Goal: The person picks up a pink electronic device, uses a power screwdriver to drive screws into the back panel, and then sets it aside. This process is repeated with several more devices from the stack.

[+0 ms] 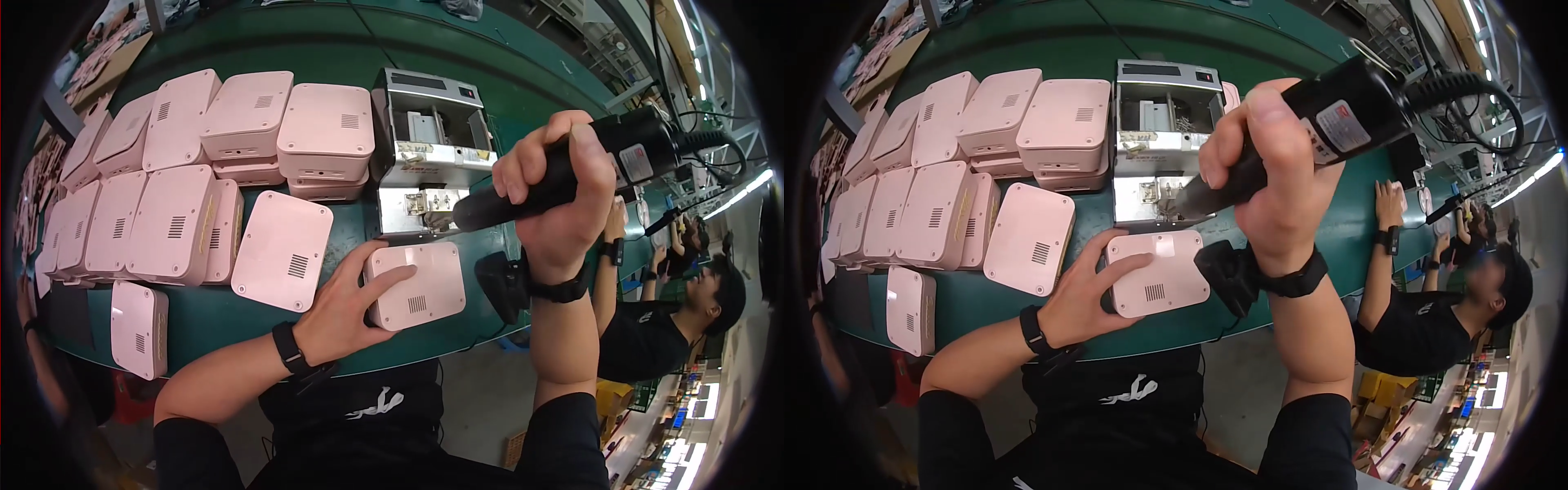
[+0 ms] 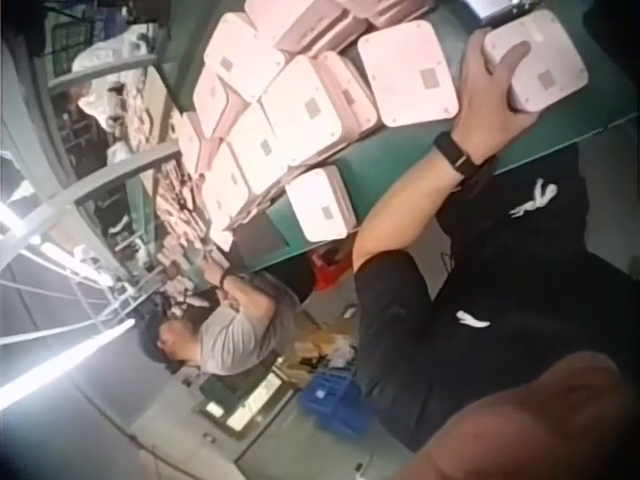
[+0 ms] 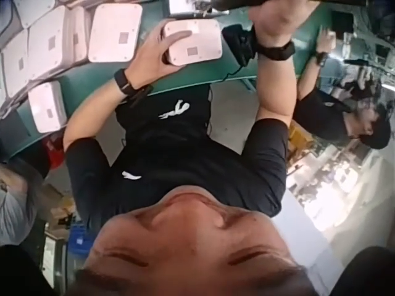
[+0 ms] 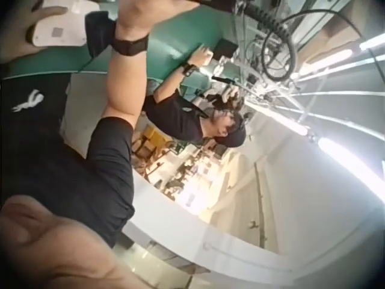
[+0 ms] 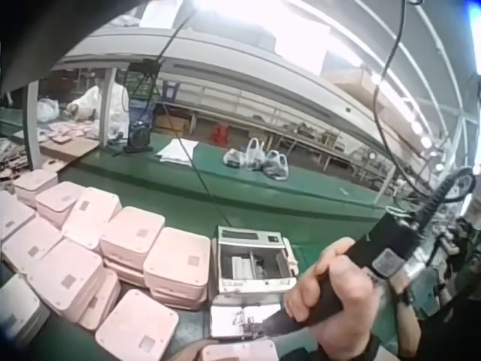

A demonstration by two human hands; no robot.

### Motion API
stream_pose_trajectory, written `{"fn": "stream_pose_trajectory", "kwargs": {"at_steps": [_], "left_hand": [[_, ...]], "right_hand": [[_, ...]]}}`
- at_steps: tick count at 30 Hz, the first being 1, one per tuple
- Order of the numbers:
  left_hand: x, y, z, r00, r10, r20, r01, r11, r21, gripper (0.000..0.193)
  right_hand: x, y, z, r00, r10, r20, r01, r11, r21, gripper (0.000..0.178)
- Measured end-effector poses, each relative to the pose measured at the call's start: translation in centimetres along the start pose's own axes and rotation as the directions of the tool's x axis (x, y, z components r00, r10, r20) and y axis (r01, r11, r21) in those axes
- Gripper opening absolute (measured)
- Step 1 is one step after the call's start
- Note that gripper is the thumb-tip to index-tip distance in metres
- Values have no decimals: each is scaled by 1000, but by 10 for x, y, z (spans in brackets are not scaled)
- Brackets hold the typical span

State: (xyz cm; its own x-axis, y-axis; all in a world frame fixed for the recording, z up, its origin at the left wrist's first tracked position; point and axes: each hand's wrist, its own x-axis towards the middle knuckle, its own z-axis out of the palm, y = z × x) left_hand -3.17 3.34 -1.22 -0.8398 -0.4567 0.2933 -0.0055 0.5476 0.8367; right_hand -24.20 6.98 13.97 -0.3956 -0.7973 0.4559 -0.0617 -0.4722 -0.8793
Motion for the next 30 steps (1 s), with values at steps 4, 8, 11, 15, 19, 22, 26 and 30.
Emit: {"fn": "stream_pose_trajectory", "kwargs": {"at_steps": [4, 8, 11, 15, 19, 22, 26, 30], "left_hand": [[3, -2, -2, 1000, 12, 1, -12, 1000, -6, 80], [4, -2, -3, 1000, 2, -3, -2, 1000, -5, 80], [6, -2, -2, 1000, -3, 4, 3, 1000, -9, 80], [5, -2, -1, 1000, -10, 7, 10, 1000, -16, 80], [6, -2, -3, 1000, -17, 10, 17, 1000, -15, 81], [5, -3, -2, 1000, -17, 14, 17, 1000, -11, 81], [6, -7, -3, 1000, -14, 5, 14, 1000, -1, 81], [7, -6, -2, 1000, 6, 1, -6, 1000, -8, 79]], "right_hand": [[-13, -8, -6, 997, 68, 28, -69, 997, 45, 31], [-24, -5, -6, 997, 5, 72, -13, 993, 121, 31], [-25, 0, -4, 999, -8, 48, 2, 992, 125, 32], [-28, 5, -4, 999, 11, 48, -14, 998, 65, 32], [-29, 15, -2, 997, 47, 54, -49, 998, 47, 31], [-25, 18, -4, 997, 21, 79, -28, 996, 82, 31], [-24, 22, -8, 992, 49, 114, -65, 988, 139, 32], [-25, 21, -7, 994, 22, 110, -34, 993, 115, 32]]}}
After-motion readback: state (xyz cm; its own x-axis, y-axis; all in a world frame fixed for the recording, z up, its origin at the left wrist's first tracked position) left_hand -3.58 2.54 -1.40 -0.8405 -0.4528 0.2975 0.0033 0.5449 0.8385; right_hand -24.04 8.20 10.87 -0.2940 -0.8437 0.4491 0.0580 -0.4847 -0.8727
